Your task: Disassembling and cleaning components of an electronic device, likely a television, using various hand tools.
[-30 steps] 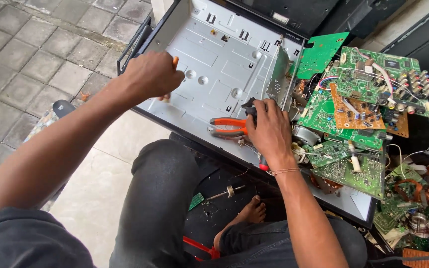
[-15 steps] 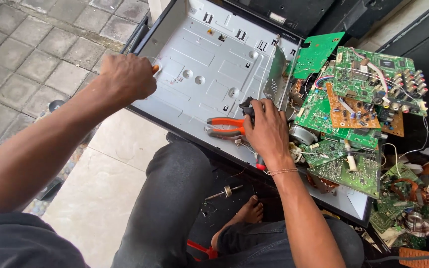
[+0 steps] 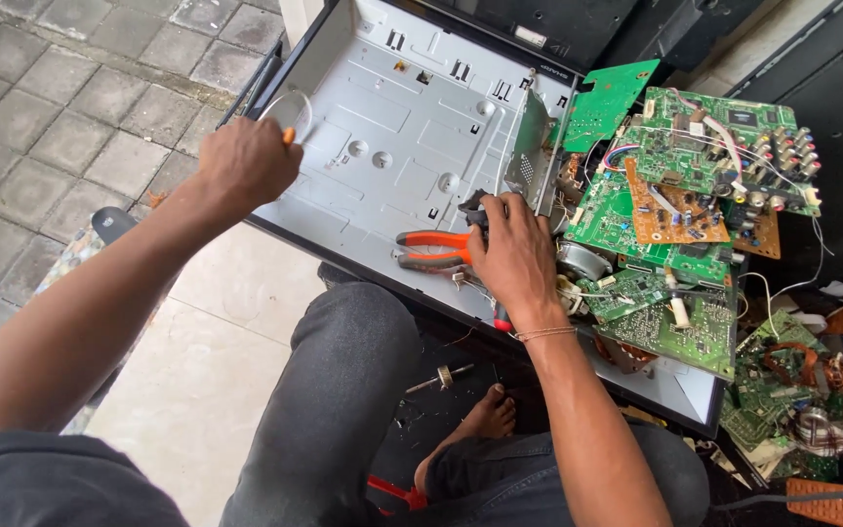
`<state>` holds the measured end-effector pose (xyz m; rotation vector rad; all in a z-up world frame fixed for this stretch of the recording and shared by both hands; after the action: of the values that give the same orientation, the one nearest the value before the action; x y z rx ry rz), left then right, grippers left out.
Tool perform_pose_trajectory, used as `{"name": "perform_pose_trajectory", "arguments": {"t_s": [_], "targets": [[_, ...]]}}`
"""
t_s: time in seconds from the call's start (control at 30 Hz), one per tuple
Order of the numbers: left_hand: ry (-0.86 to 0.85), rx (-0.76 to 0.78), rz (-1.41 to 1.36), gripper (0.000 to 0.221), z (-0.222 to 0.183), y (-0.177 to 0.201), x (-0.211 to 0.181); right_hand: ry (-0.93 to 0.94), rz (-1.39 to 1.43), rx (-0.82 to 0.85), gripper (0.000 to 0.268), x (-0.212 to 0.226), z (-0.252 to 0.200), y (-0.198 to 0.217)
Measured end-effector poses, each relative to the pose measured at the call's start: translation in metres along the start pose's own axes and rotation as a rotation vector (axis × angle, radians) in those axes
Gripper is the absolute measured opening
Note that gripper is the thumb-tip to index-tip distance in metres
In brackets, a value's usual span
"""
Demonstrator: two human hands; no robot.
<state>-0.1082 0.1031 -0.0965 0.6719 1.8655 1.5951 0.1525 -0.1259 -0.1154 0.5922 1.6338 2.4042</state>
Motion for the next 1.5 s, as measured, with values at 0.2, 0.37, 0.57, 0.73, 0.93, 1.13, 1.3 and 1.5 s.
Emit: {"name": "perform_pose_trajectory", "arguments": {"t_s": [0.2, 0.37, 0.57, 0.73, 0.93, 1.13, 1.3, 1.5], "targets": [[0.070, 0.033, -0.239, 0.040, -0.011, 0.054, -0.020, -0.034, 0.009, 0.071, 0.038, -0.004, 0.001, -0.007], [-0.217, -0.300, -0.587, 0.011, 0.009, 0.046, -0.051, -0.041, 0.011, -0.030, 0.032, -0.004, 0.000, -0.002], [0.038, -0.047, -0.298, 0.028, -0.010, 0.013, -0.031, -0.068, 0.068, -0.032, 0.027, -0.012, -0.002, -0.004], [0.239, 0.273, 0.213, 0.052, -0.018, 0.026, 0.004, -0.097, 0.084, 0.029, 0.051, -0.012, 0.001, -0.015], [-0.123, -0.224, -0.313, 0.019, -0.008, 0.045, -0.031, -0.060, 0.066, 0.000, 0.052, 0.000, -0.005, -0.001], [0.174, 0.107, 0.130, 0.045, -0.026, 0.016, 0.015, 0.024, 0.235, -0.072, 0.024, 0.030, -0.024, 0.077], [0.117, 0.009, 0.150, 0.045, -0.053, 0.056, -0.001, 0.102, 0.993, 0.266, 0.013, 0.067, -0.061, 0.187], [-0.270, -0.289, -0.337, 0.017, -0.026, 0.043, -0.041, -0.172, 0.779, 1.058, 0.015, 0.077, -0.094, 0.247]]}}
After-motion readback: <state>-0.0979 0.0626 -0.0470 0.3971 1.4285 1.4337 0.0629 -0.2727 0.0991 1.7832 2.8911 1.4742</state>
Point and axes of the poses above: each hand's wrist, its own z-axis towards the middle knuckle, its own y-axis out of the back of the hand, x = y × z, the point moved 3 cm from there along z, towards the middle knuckle, and after that the axes turned 15 degrees about -y, right-handed, at the moved point
